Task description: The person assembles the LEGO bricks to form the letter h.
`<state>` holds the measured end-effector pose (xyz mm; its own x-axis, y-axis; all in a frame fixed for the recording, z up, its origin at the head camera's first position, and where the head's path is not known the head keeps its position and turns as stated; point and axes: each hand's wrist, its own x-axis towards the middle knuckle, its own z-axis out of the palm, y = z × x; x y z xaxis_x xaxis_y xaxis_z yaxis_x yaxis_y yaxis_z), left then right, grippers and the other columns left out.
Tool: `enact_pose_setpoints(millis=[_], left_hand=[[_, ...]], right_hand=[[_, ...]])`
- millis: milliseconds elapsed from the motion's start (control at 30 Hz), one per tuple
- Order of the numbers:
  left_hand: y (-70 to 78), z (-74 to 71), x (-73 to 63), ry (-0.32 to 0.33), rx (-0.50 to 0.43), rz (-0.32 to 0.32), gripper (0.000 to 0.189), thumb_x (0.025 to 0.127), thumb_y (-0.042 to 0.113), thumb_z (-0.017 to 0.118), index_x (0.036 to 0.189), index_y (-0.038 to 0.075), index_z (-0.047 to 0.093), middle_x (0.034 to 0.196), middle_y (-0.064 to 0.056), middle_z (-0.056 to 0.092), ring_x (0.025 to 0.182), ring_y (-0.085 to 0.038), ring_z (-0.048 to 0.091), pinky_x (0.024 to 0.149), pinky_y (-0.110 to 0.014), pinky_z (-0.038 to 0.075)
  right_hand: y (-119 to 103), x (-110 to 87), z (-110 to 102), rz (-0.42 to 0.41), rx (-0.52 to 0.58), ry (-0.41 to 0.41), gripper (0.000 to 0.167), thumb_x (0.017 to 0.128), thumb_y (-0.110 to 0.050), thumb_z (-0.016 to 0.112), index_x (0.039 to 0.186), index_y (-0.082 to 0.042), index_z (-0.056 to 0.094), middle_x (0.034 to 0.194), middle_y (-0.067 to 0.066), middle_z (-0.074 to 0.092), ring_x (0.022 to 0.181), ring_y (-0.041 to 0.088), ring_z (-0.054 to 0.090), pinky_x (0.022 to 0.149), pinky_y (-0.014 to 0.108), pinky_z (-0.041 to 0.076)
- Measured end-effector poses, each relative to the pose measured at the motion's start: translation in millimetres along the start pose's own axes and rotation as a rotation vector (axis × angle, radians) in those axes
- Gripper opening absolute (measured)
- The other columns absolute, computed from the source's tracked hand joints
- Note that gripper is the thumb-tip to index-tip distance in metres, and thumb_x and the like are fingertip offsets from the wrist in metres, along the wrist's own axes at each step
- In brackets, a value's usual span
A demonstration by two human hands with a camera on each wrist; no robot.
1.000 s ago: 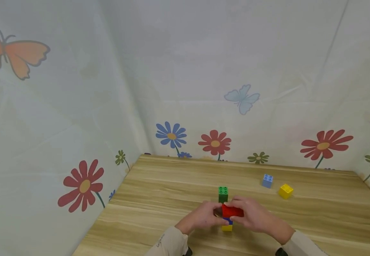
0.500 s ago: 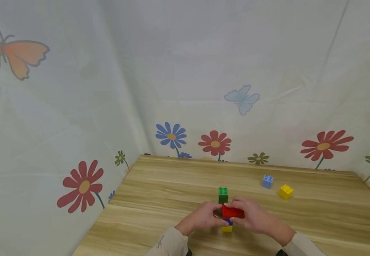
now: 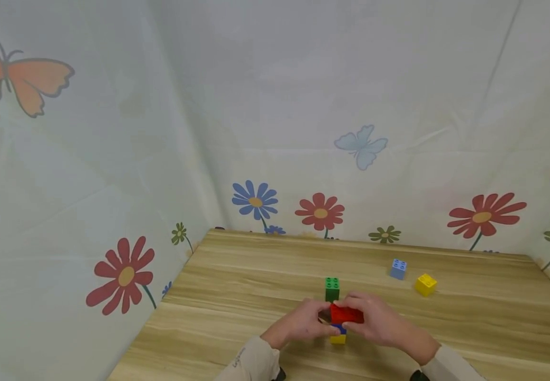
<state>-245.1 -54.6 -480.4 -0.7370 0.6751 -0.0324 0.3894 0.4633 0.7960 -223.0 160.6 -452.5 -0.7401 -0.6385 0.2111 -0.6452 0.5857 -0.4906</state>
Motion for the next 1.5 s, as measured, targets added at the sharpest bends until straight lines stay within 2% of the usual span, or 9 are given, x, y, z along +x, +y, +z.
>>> enact_pose_setpoints(millis=[300,467,667,800,1067,1300,1500], left_hand=[[-2.8,1.0,-0.7,0.008,0.010,-0.006,0.031,0.085,0.026,0.073,0.114,0.020,0.064,0.099,0.016,0.065,0.090,0.002,0.059,0.080,-0.020,0.047],[-2.8,2.0,-2.2,0.016,0.011,-0.026,0.029,0.084,0.027,0.073,0.111,0.020,0.065,0.098,0.017,0.065,0.088,0.002,0.058,0.080,-0.021,0.047],[-2.1,0.9,-4.1,0.026,0.014,-0.045,0.026,0.083,0.027,0.074,0.107,0.020,0.065,0.094,0.016,0.065,0.086,0.001,0.058,0.079,-0.022,0.047],[-2.8,0.1,-4.1,0.025,0.021,-0.038,0.026,0.083,0.027,0.074,0.107,0.021,0.065,0.094,0.016,0.065,0.087,0.001,0.059,0.081,-0.023,0.047],[-2.5,-0.7,-4.1,0.020,0.040,-0.039,0.025,0.084,0.029,0.073,0.106,0.021,0.065,0.093,0.017,0.065,0.087,0.002,0.059,0.081,-0.024,0.047],[-0.7,-1.6,-4.5,0.010,0.045,-0.027,0.026,0.084,0.028,0.073,0.108,0.021,0.063,0.095,0.017,0.064,0.087,0.001,0.059,0.081,-0.023,0.047],[2.0,-2.2,-5.4,0.002,0.044,-0.034,0.028,0.085,0.029,0.072,0.109,0.021,0.062,0.096,0.017,0.064,0.089,0.001,0.059,0.081,-0.023,0.047]], right_hand=[[-0.2,0.7,-1.4,0.001,0.013,-0.026,0.035,0.086,-0.032,0.070,0.118,-0.021,0.064,0.104,-0.012,0.057,0.086,0.005,0.053,0.075,0.024,0.050],[2.5,-0.1,-2.4,0.021,0.072,-0.034,0.038,0.086,-0.037,0.068,0.120,-0.021,0.062,0.107,-0.011,0.058,0.089,0.006,0.054,0.076,0.023,0.050],[8.0,0.6,-8.0,-0.004,0.134,0.046,0.039,0.088,-0.037,0.066,0.117,-0.011,0.064,0.105,-0.008,0.063,0.090,0.010,0.056,0.076,0.029,0.050],[11.7,4.2,-13.9,-0.002,0.160,0.106,0.032,0.091,-0.030,0.065,0.116,-0.011,0.064,0.103,-0.006,0.064,0.090,0.013,0.057,0.074,0.029,0.050],[21.8,16.5,-17.8,0.080,0.168,0.160,0.027,0.089,-0.020,0.067,0.115,-0.011,0.065,0.105,-0.001,0.064,0.090,0.017,0.058,0.073,0.030,0.051],[36.6,29.7,-9.0,0.135,0.134,0.125,0.037,0.086,-0.022,0.071,0.120,-0.009,0.061,0.113,0.008,0.062,0.095,0.021,0.057,0.076,0.032,0.050],[43.5,37.8,-2.5,0.189,0.180,0.082,0.044,0.085,-0.023,0.072,0.125,-0.011,0.057,0.120,0.011,0.058,0.100,0.025,0.056,0.081,0.037,0.049]])
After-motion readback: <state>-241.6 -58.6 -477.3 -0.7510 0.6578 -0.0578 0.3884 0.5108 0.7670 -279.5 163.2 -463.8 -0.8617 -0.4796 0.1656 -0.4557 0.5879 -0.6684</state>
